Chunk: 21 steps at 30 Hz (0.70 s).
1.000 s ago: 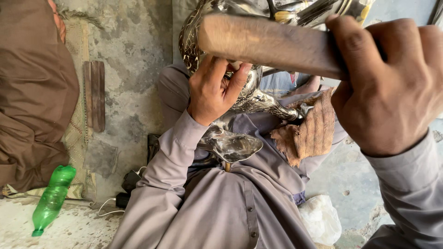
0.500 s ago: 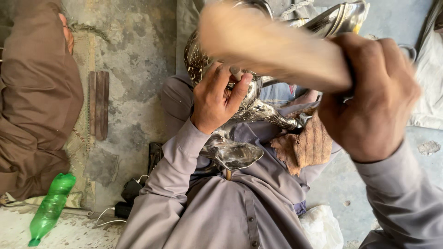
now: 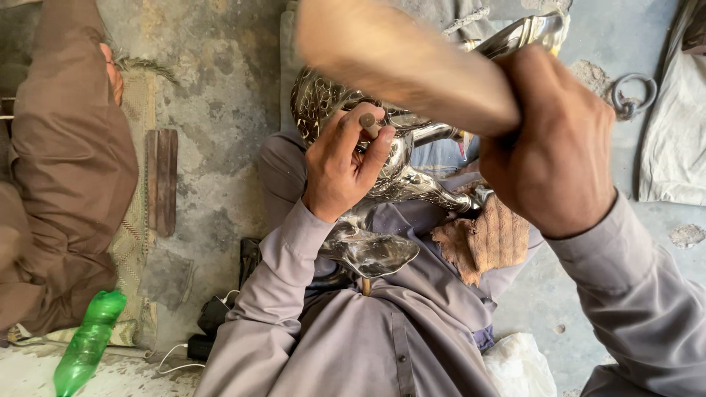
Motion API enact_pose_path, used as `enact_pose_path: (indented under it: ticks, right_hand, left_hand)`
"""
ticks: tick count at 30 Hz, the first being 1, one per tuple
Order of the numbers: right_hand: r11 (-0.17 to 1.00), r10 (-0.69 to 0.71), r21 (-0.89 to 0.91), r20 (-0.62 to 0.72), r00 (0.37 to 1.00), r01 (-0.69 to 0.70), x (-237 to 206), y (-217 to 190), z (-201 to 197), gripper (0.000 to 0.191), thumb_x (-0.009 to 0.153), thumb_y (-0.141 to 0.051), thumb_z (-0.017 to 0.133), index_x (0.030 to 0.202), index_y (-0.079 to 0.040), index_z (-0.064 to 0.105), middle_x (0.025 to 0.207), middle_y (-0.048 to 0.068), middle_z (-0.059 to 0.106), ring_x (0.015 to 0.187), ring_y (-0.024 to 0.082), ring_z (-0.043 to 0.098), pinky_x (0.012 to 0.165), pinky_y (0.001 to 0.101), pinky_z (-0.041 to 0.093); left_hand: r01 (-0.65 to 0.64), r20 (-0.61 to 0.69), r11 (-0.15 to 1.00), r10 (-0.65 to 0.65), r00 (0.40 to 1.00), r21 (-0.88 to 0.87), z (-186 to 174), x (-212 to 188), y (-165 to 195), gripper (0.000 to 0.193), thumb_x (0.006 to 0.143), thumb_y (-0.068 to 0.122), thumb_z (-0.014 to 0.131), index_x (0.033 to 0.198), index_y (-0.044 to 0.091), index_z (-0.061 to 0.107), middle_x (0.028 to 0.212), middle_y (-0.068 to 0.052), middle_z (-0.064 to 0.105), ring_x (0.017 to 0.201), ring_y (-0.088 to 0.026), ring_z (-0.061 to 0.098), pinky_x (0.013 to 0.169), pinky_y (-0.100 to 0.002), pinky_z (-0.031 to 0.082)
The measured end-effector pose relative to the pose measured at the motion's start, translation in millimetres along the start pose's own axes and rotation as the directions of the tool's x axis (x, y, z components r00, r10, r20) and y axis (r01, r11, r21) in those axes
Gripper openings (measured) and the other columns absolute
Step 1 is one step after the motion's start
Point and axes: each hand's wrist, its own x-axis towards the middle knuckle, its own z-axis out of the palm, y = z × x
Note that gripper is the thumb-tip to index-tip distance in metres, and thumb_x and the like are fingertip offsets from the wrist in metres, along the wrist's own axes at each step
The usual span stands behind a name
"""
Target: The person sits on the floor holding an ornate silver-toned animal sculpture on their lap. They hold a small punch against the engraved surface with one hand and strike it with a wooden mallet held in the other hand, repositioning the punch repeatedly to chase the decorative pattern across the figure.
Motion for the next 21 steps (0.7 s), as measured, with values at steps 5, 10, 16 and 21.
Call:
enact_pose_path:
  ticks: [5,10,16,21]
  right_hand:
    - [0.998,-0.034,0.051,-0.032,0.999,0.035,2.8,1.5,-0.8,0.026,0.09,0.001,0.065,0.114,-0.006,0.06,0.1,0.012,0.063,0.086,0.031,0.062,0.079,0.0443,0.048]
    - [0.996,-0.033,-0.079,0.016,0.999,0.034,5.6,-0.3,-10.3,0.038,0.081,0.001,0.072,0.117,-0.006,0.065,0.096,0.014,0.064,0.085,0.038,0.062,0.077,0.0503,0.047]
    - [0.998,-0.03,-0.059,-0.045,0.999,0.027,8.7,-3.3,-6.4,0.045,0.074,0.005,0.071,0.117,-0.006,0.066,0.098,0.013,0.066,0.088,0.036,0.064,0.078,0.0518,0.046]
    - [0.979,0.044,0.2,-0.043,0.998,-0.035,7.5,-0.8,-1.1,0.023,0.093,-0.005,0.073,0.111,-0.007,0.059,0.092,0.008,0.063,0.082,0.025,0.063,0.076,0.0405,0.048]
  left_hand:
    - [0.02,-0.007,0.999,-0.021,1.0,-0.041,-0.4,-2.4,-0.1,0.019,0.107,0.018,0.071,0.113,0.001,0.064,0.097,-0.008,0.066,0.079,-0.017,0.068,0.069,-0.033,0.055]
    - [-0.012,-0.012,0.999,0.012,1.0,0.047,0.2,-0.7,-1.3,0.017,0.105,0.017,0.075,0.103,0.005,0.062,0.093,-0.007,0.065,0.08,-0.02,0.067,0.064,-0.032,0.053]
    - [0.009,-0.003,1.0,-0.009,1.0,-0.001,-0.2,1.0,1.9,0.017,0.105,0.015,0.073,0.108,0.003,0.063,0.094,-0.007,0.064,0.078,-0.018,0.068,0.067,-0.034,0.055]
    - [-0.007,-0.011,1.0,0.007,1.0,-0.022,1.6,0.2,0.1,0.017,0.107,0.015,0.072,0.114,0.003,0.062,0.096,-0.007,0.064,0.079,-0.017,0.068,0.067,-0.032,0.056]
